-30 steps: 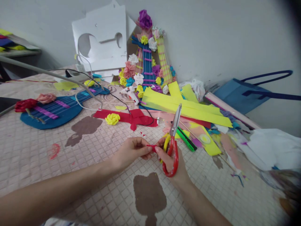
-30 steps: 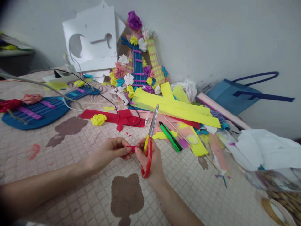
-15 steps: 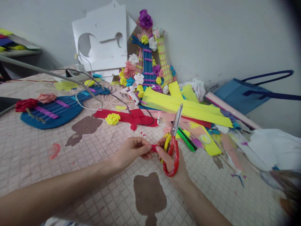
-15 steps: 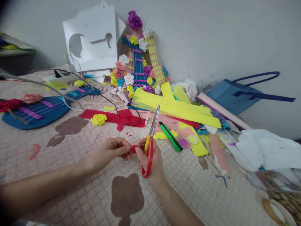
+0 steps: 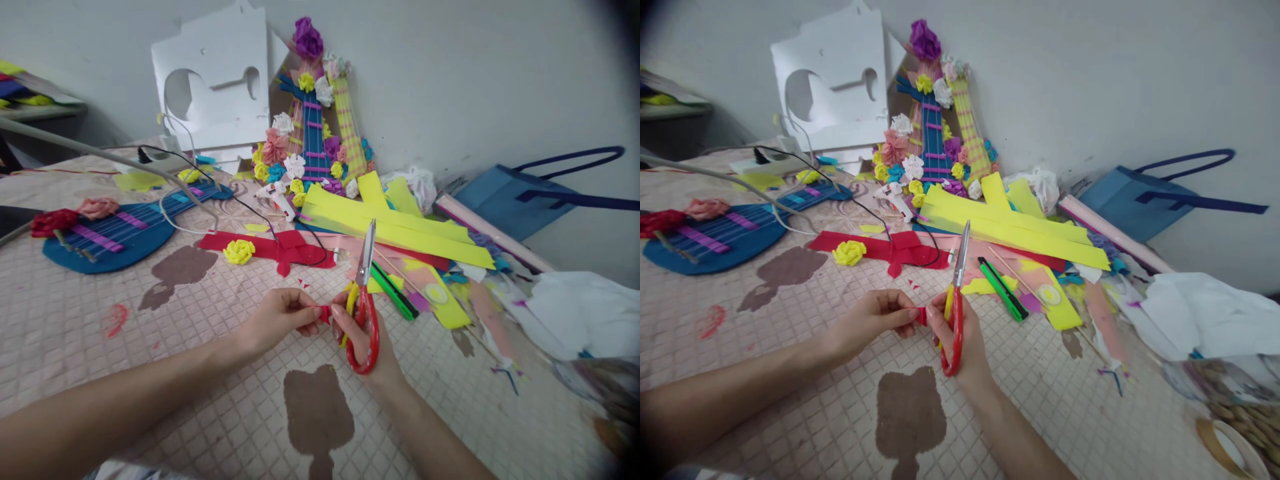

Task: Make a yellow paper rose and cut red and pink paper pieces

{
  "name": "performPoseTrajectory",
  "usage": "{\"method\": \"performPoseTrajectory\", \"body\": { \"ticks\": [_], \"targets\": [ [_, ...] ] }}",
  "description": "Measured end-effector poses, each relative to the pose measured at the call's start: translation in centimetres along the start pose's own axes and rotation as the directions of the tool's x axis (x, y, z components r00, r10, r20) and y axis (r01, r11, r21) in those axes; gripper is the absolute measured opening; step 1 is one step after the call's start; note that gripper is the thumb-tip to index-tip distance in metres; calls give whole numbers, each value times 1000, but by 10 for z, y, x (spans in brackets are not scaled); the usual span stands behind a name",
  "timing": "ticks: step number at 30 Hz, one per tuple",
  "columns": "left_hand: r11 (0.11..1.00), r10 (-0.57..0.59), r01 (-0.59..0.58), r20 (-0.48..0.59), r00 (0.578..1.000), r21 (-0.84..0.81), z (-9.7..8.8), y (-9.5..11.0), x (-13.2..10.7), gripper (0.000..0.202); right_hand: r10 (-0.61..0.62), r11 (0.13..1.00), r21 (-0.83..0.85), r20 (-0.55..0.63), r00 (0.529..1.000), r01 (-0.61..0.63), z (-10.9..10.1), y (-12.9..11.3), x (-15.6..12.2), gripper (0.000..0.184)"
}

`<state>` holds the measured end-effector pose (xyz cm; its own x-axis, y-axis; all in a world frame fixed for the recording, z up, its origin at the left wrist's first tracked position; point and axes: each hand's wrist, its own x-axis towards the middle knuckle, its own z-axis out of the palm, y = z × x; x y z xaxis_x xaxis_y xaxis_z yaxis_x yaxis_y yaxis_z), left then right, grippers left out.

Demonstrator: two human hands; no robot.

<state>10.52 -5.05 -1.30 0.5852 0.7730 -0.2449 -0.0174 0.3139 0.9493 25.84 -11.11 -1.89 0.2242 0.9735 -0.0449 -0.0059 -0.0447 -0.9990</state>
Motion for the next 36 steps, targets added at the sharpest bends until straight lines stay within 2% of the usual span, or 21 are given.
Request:
{"method": "performPoseTrajectory", "body": {
  "ticks": [5,9,16,21,26,31,36],
  "targets": [
    [1000,-18,18,10,1000,2,0,0,0,24,0,999,-33,22,1000,1,-2,-3,2,25],
    [998,-2,2,5,1000,69,3,2,-1,20,-29,995,-96,45,999,33,-1,-10,4,24],
    [996,-24,20,48,999,86,3,1,0,21,-68,986,-152,-17,998,64,1,-15,4,19],
    [992,-95,84,131,987,89,3,-1,1,23,-40,994,-100,-29,999,36,3,-16,0,19],
    [995,-86,75,152,985,71,4,0,0,27,32,999,-16,-15,999,-32,4,-11,0,21],
    [995,-89,77,207,974,67,3,-5,1,27,42,999,28,-10,999,-41,3,-5,2,25],
    [997,-66,56,197,978,53,6,-9,0,22,56,996,73,-5,998,-56,2,-2,2,25]
  ]
}}
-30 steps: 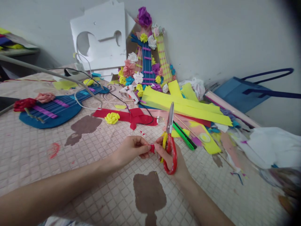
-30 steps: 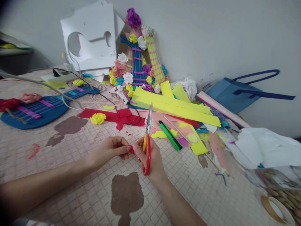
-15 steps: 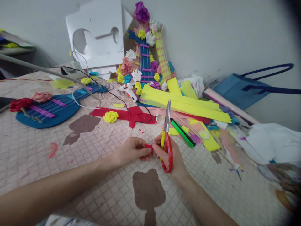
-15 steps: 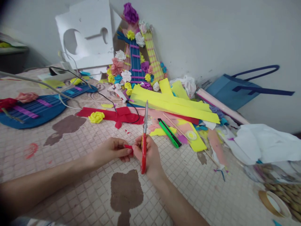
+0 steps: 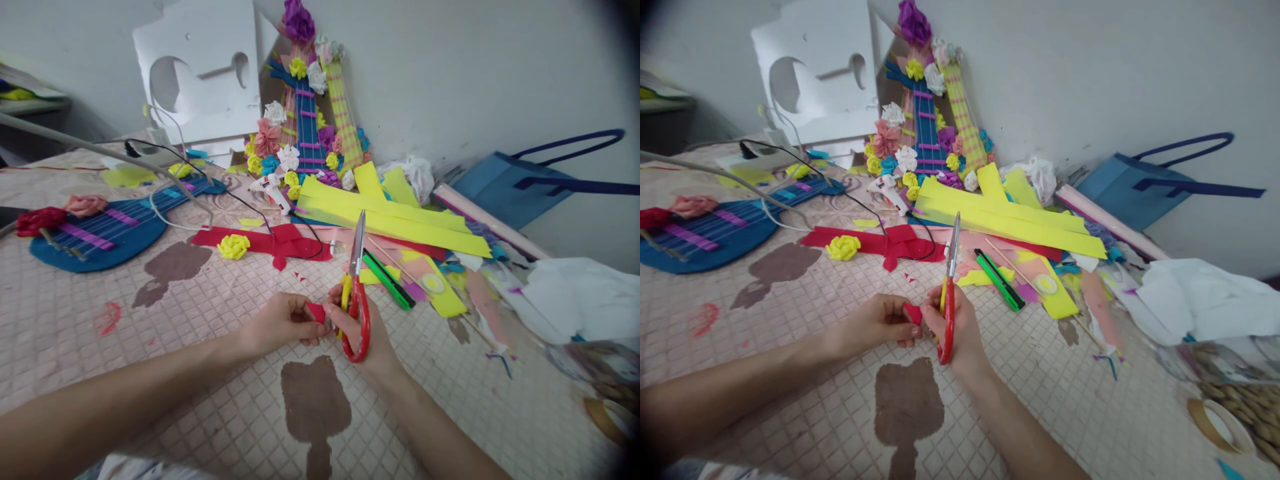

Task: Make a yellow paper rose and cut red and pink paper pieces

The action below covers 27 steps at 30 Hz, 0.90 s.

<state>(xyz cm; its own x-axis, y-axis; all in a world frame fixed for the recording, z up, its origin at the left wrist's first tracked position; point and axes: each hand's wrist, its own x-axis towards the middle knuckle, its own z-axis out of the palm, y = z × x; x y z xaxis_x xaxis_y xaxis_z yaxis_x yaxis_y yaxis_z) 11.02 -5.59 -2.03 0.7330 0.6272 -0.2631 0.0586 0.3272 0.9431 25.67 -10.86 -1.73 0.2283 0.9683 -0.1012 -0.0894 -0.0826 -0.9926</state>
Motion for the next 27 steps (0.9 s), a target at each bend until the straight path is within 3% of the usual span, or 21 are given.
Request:
{"method": "performPoseTrajectory", "body": {
  "ticks": [4,9,14,19,23,27],
  "targets": [
    [1000,-20,20,-1,1000,-10,1,0,0,18,-2,1000,-1,3,1000,2,-1,0,0,25],
    [1000,-9,11,82,997,-29,-4,3,1,24,-34,999,-35,-21,999,33,-1,-3,0,25],
    [998,43,-41,-63,997,38,-9,6,2,26,-6,999,-43,-13,1000,5,-2,-2,0,28],
    [993,112,-105,-211,971,46,-9,9,2,23,21,998,-63,37,999,-18,-1,1,-1,27],
    [995,100,-96,-240,966,30,-8,11,0,23,-21,995,-91,63,998,27,4,-2,-1,25],
    [997,72,-76,-198,978,-12,-8,11,1,23,-11,998,-67,60,998,15,6,-4,0,26]
  ]
}}
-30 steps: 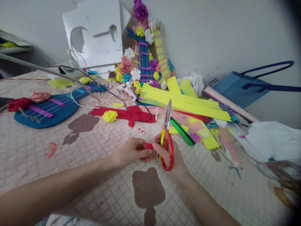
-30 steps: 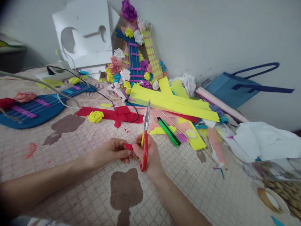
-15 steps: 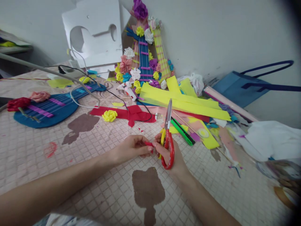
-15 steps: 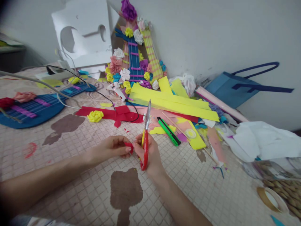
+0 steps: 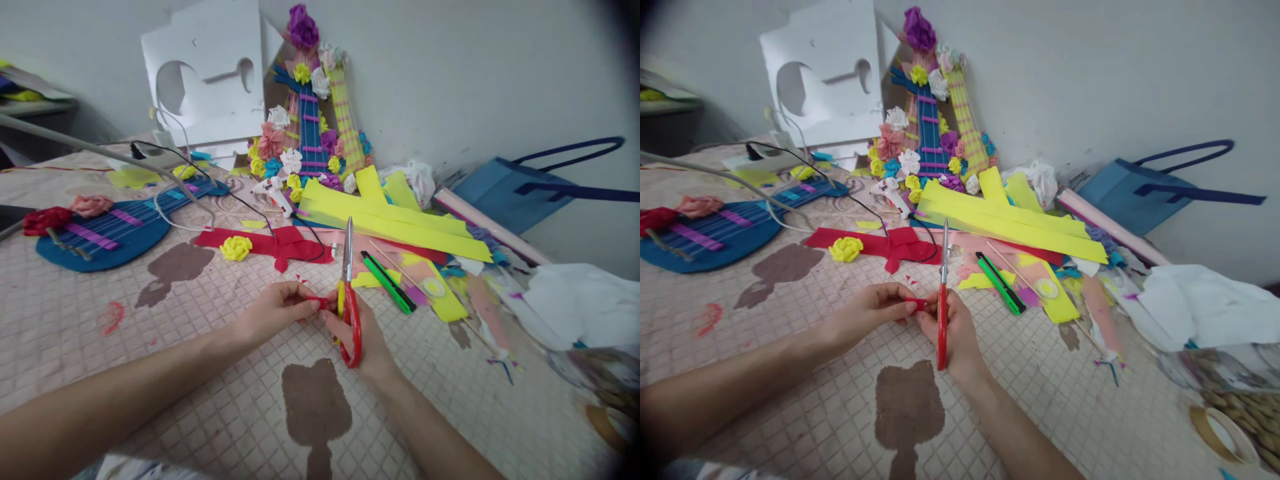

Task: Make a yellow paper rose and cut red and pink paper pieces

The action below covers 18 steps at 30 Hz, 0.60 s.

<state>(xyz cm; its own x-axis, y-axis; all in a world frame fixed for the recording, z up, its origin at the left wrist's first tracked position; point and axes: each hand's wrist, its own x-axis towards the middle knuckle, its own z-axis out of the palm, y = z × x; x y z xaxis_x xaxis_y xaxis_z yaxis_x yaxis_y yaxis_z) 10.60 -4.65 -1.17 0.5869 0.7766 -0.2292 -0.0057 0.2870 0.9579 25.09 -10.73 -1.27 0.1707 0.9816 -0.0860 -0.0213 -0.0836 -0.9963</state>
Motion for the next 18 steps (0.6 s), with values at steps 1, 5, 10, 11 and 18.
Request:
{"method": "performPoseTrajectory", "body": {
  "ticks": [1,5,10,11,18],
  "targets": [
    [1000,0,1,16,1000,-16,0,0,0,23,10,1000,2,10,1000,-10,0,0,0,26],
    [1000,19,-19,24,1000,-6,-2,-2,1,22,37,999,-35,41,998,-35,1,0,-1,27],
    [1000,-9,9,9,1000,-20,-3,-1,1,23,32,998,-45,-3,999,-32,1,0,-1,26],
    [999,-21,22,14,1000,-26,-3,0,1,23,21,999,-40,-7,1000,-21,0,0,-1,26],
    [1000,-15,15,0,1000,-18,-4,-1,2,25,-22,1000,-13,1,1000,22,-4,6,1,22]
  ]
}}
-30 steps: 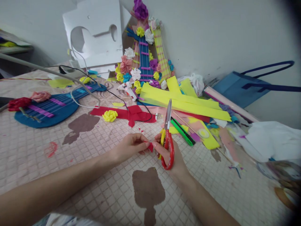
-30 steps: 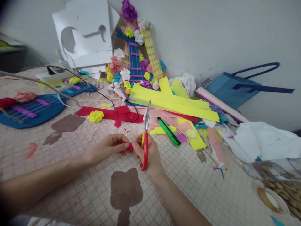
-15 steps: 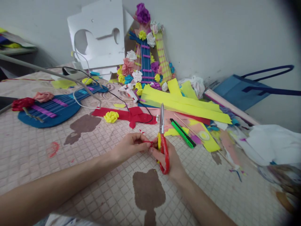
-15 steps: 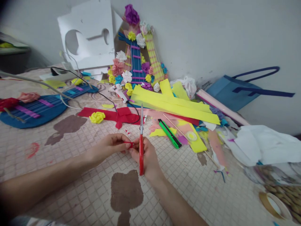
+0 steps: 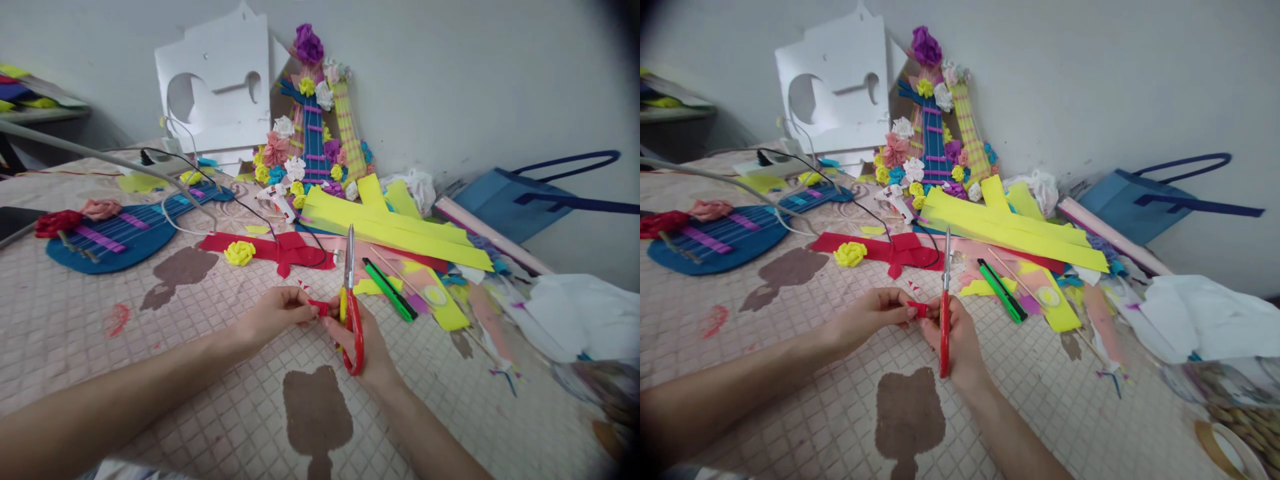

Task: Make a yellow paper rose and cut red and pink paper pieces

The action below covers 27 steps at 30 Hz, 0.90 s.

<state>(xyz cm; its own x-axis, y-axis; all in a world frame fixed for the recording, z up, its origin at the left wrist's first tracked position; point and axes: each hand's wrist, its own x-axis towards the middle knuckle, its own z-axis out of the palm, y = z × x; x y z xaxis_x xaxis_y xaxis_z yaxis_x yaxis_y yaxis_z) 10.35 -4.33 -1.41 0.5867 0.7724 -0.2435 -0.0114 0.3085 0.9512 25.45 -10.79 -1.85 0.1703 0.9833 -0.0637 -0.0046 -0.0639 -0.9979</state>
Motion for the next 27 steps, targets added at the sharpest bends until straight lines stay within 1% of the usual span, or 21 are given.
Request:
{"method": "performPoseTrajectory", "body": {
  "ticks": [6,11,16,17,20,22,27],
  "targets": [
    [1000,5,-6,-11,1000,-5,1,1,0,24,15,1000,12,14,1000,-15,0,0,-1,20],
    [1000,3,-3,-18,1000,-5,1,1,0,24,15,1000,-8,-9,1000,-15,1,-1,-1,22],
    [998,45,-49,-90,995,-42,0,4,0,24,46,999,-27,-24,999,-47,2,-4,-2,24],
    [998,40,-44,-79,996,-48,0,5,-1,24,46,999,-27,-29,999,-47,2,-4,-2,25],
    [1000,-6,6,23,1000,-24,0,5,-1,25,42,999,-31,-24,999,-43,3,-5,-2,27],
    [1000,-20,20,49,999,-4,0,3,-1,24,53,998,-41,-3,999,-53,3,-4,-2,27],
    [996,27,-30,-30,999,-89,-4,4,1,22,59,998,-23,46,997,-58,-2,2,-4,25]
  ]
}}
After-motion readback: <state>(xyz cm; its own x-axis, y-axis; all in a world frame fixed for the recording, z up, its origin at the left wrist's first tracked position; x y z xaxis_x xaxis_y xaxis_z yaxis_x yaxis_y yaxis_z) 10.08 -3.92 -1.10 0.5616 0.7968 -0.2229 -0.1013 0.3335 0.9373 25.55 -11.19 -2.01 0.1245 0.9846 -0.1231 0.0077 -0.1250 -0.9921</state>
